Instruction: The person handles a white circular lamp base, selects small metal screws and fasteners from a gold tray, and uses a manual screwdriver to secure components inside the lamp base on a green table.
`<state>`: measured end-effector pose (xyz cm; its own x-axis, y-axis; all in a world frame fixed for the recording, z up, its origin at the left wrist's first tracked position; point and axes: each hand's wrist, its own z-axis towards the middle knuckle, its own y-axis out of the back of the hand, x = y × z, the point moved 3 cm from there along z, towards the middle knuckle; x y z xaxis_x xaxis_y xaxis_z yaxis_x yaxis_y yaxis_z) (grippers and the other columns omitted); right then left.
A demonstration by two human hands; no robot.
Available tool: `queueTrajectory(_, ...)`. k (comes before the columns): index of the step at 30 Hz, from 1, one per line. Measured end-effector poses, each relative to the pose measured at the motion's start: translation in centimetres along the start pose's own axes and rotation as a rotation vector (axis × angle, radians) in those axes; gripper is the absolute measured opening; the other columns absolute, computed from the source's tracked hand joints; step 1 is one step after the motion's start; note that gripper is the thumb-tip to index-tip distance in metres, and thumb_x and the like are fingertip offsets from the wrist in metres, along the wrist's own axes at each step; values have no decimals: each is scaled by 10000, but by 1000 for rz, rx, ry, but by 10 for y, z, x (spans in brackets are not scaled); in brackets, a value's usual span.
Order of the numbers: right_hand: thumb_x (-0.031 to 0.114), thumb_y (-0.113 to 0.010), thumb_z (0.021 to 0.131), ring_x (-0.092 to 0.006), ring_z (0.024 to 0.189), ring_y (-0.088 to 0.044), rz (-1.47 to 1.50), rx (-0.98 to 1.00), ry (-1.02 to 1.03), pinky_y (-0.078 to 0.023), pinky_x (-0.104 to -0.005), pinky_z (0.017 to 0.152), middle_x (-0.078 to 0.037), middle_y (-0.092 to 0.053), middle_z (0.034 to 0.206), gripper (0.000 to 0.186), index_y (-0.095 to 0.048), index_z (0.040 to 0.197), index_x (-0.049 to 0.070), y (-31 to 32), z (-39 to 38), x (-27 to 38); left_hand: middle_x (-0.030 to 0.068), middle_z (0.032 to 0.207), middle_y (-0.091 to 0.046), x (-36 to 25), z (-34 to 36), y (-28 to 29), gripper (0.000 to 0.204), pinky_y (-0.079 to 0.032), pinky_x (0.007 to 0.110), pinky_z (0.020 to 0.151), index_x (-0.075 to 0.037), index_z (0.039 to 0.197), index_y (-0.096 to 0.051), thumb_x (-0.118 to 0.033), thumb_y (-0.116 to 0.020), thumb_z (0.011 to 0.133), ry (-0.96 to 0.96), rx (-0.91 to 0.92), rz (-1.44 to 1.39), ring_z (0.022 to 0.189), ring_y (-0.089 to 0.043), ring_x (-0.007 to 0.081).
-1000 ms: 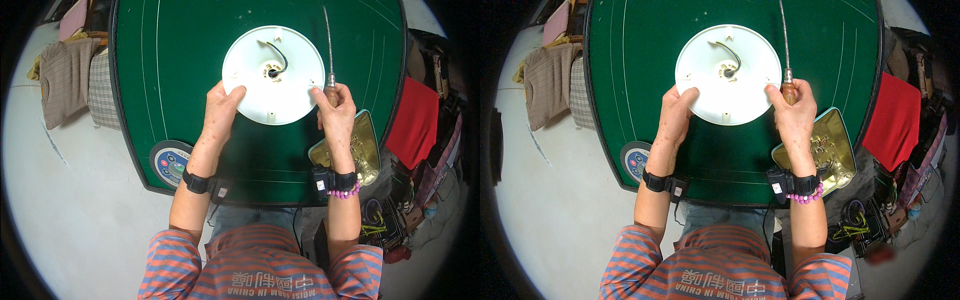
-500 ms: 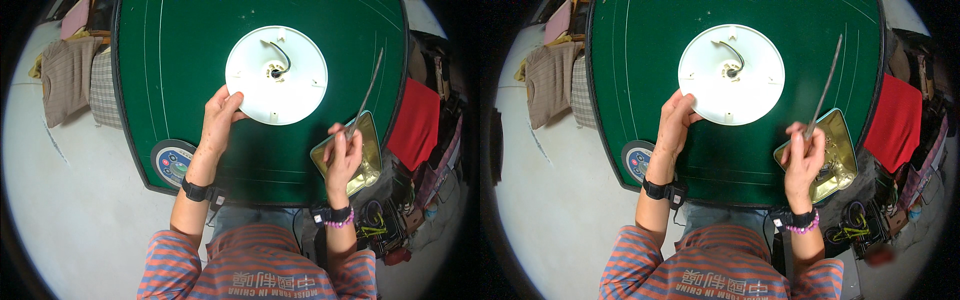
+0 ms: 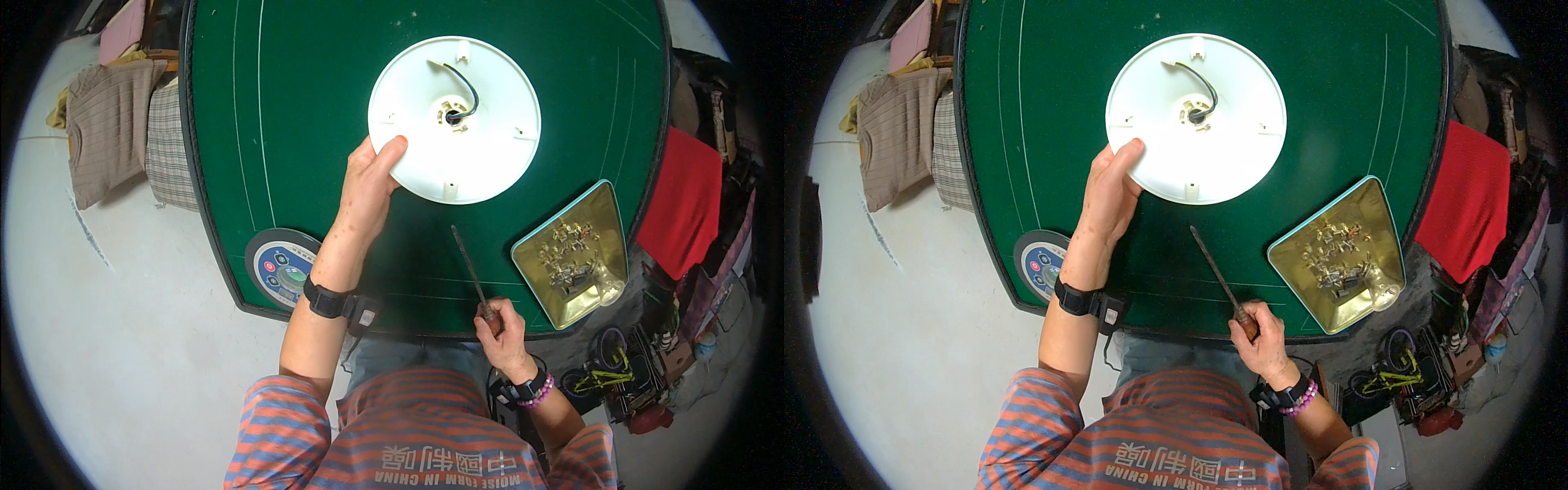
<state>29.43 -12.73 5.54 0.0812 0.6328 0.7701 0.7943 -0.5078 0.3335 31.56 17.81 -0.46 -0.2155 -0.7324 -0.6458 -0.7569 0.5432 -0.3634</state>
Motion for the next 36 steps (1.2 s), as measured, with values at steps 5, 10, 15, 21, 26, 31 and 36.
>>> queueTrajectory(5, 39, -694, 832, -261, 575, -582, -27, 19, -51, -461, -345, 550, -115, -576, 698, 205, -533, 958, 15, -5, 6, -14, 116, 1170, -667, 10, 4, 0, 373, -548, 300, 838, 41, 1291, -553, -169, -559, 983, -1, -42, -59, 1009, -670, 171)
queueTrajectory(10, 51, -696, 835, -258, 577, -591, -42, 31, -85, -470, -343, 557, -118, -590, 705, 198, -540, 951, 14, -8, 12, -15, 102, 1114, -687, 13, 2, -2, 322, -538, 278, 788, 30, 1229, -601, -173, -560, 984, 8, -112, -30, 942, -675, 153)
queueTrajectory(15, 16, -688, 832, -119, 513, -436, -12, -20, -99, -371, -278, 510, -18, -484, 620, 180, -530, 917, 31, -12, 15, -22, 98, 1092, -690, 12, 2, -3, 311, -527, 270, 763, 35, 1214, -609, -165, -554, 981, -1, -117, -22, 898, -668, 140)
queueTrajectory(21, 18, -694, 834, -107, 530, -441, -36, -26, -73, -372, -278, 512, -25, -492, 633, 189, -528, 922, 31, -11, 20, -24, 96, 1091, -689, 13, 0, -7, 303, -520, 276, 791, 45, 1199, -614, -149, -547, 977, 10, -135, -21, 919, -658, 138)
queueTrajectory(26, 73, -712, 832, -257, 565, -581, -72, 21, -120, -469, -355, 552, -118, -585, 696, 216, -542, 955, 19, -9, 25, -22, 186, 1208, -633, 15, 2, -3, 395, -518, 350, 931, 101, 1268, -525, -171, -531, 983, -7, -113, 7, 1072, -643, 235)
queueTrajectory(31, 67, -714, 831, -296, 586, -579, -100, 15, -93, -467, -369, 564, -128, -573, 692, 202, -552, 943, 22, -12, 23, -28, 103, 1109, -686, 25, 3, 11, 329, -546, 297, 818, 52, 1203, -582, -177, -573, 967, -77, -72, -21, 952, -676, 162)
queueTrajectory(36, 41, -736, 804, -238, 572, -594, -72, 33, -102, -472, -342, 555, -106, -578, 659, 211, -564, 926, 26, -18, 35, -17, 68, 1158, -660, -11, -24, 12, 336, -508, 246, 816, 47, 1255, -577, -98, -615, 955, -158, -145, 176, 974, -617, 97)
